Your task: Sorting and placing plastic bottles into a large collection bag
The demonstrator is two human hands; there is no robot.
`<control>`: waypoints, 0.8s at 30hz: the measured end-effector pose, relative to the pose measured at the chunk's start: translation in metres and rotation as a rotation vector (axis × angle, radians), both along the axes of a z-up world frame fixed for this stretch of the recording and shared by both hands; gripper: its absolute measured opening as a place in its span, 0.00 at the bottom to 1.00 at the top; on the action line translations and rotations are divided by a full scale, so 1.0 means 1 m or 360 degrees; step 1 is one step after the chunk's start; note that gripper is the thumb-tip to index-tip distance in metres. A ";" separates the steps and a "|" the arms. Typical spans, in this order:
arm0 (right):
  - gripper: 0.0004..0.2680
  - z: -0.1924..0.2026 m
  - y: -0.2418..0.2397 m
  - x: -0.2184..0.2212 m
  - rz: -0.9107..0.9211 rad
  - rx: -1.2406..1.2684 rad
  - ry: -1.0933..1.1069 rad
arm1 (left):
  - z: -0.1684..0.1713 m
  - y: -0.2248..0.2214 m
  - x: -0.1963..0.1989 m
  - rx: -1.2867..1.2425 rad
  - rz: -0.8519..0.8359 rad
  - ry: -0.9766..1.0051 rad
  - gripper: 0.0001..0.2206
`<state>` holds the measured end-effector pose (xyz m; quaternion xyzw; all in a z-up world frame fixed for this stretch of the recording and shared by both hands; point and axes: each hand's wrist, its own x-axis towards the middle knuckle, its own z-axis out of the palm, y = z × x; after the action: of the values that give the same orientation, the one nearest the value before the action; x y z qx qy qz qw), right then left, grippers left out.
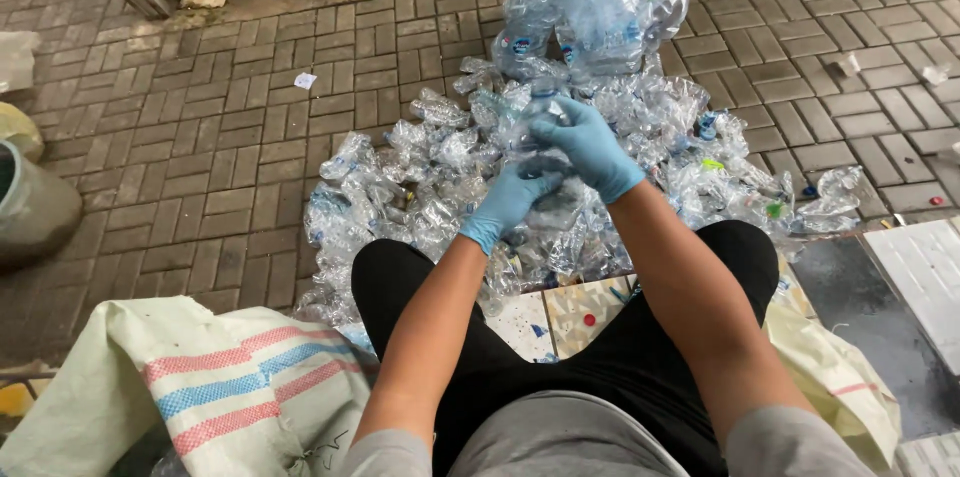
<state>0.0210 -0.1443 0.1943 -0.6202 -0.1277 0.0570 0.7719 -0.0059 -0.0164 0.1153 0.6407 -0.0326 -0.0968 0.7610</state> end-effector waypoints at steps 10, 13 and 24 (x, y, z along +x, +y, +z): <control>0.16 -0.020 0.007 0.018 -0.0545 -0.0321 -0.0500 | 0.021 0.010 -0.006 0.0363 0.0048 -0.0085 0.41; 0.16 -0.017 0.008 0.014 -0.0223 0.0124 -0.0299 | 0.049 0.008 -0.025 0.0628 0.0032 0.0008 0.56; 0.30 -0.012 -0.032 0.026 0.0951 0.0523 0.0052 | 0.026 0.009 -0.031 0.0768 -0.0230 -0.0384 0.42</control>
<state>0.0469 -0.1764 0.1819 -0.4216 -0.2989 0.2690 0.8127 -0.0370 -0.0072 0.1409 0.8063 -0.1445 -0.0787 0.5682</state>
